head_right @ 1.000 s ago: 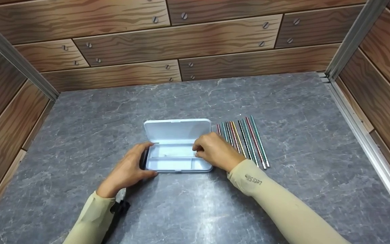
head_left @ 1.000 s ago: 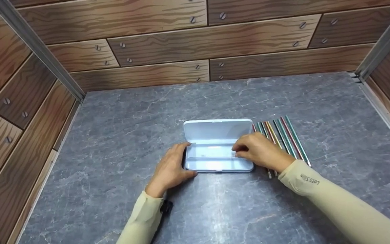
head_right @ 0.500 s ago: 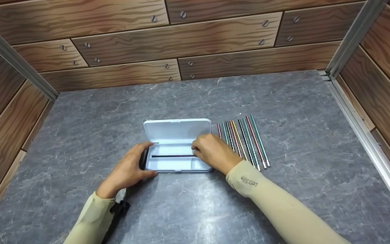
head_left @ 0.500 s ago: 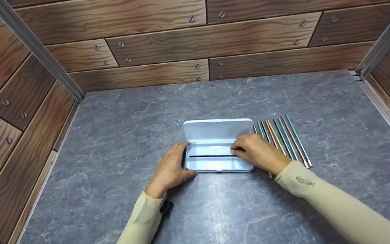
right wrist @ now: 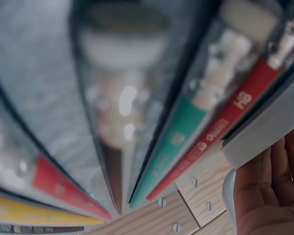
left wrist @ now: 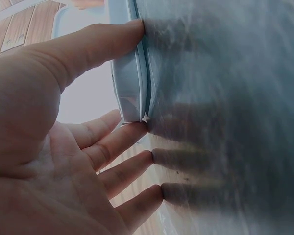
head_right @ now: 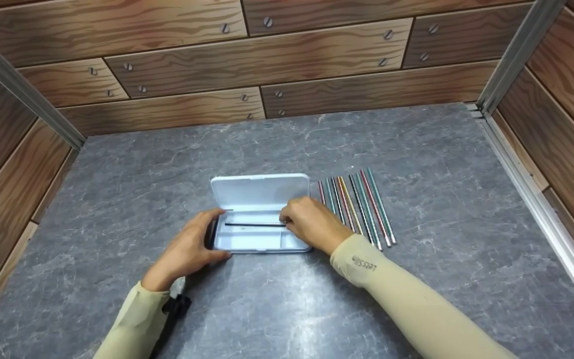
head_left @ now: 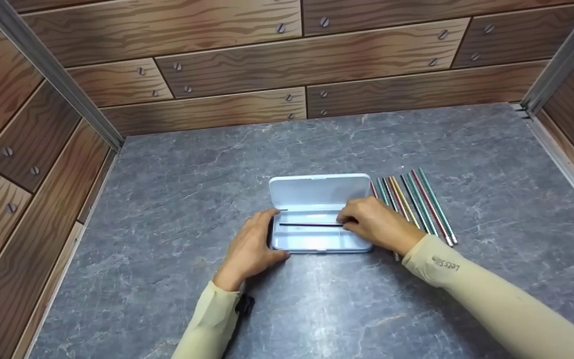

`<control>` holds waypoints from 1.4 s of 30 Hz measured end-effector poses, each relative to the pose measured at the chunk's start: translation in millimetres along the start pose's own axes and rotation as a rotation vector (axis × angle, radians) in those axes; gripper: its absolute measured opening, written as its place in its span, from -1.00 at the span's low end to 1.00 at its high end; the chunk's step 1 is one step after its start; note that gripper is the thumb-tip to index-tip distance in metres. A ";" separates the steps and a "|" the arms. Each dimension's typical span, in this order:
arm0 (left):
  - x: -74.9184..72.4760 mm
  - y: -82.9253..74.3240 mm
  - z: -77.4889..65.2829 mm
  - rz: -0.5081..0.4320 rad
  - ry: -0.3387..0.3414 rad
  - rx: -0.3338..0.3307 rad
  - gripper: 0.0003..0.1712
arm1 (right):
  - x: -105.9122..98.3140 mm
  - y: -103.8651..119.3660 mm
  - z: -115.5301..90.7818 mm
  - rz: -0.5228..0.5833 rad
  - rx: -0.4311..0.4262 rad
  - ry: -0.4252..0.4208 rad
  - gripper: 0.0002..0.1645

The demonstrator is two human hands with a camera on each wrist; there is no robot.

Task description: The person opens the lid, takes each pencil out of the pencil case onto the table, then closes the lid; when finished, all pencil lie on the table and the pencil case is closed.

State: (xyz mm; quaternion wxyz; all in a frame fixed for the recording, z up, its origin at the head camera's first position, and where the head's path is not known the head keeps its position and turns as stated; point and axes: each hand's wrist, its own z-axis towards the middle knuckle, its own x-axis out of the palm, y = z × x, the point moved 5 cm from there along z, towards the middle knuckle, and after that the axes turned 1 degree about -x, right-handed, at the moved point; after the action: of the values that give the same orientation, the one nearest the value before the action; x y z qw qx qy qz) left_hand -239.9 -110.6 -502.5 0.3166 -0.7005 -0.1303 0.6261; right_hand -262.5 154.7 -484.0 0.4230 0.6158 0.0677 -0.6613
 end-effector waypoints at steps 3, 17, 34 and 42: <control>0.4 -0.1 0.0 -0.003 0.003 0.001 0.09 | 1.1 -2.6 -0.1 0.017 0.022 -0.002 -0.80; 0.8 -1.0 -0.6 -0.002 0.006 0.015 0.07 | -11.5 -12.4 -9.4 0.264 0.256 -0.044 -0.82; 0.1 -1.8 -0.8 -0.006 0.018 -0.001 0.08 | -63.7 -49.7 -61.8 0.557 0.470 -0.263 -0.68; 0.3 -0.7 0.1 0.000 0.016 -0.005 0.07 | -81.3 -77.8 -96.9 0.481 0.577 -0.384 -0.61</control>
State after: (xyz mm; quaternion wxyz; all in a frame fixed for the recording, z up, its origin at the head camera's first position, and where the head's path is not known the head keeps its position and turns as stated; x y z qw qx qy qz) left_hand -239.8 -109.8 -502.3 0.3157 -0.7063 -0.1295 0.6203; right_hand -248.6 301.8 -469.2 0.3806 0.5730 -0.3459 -0.6381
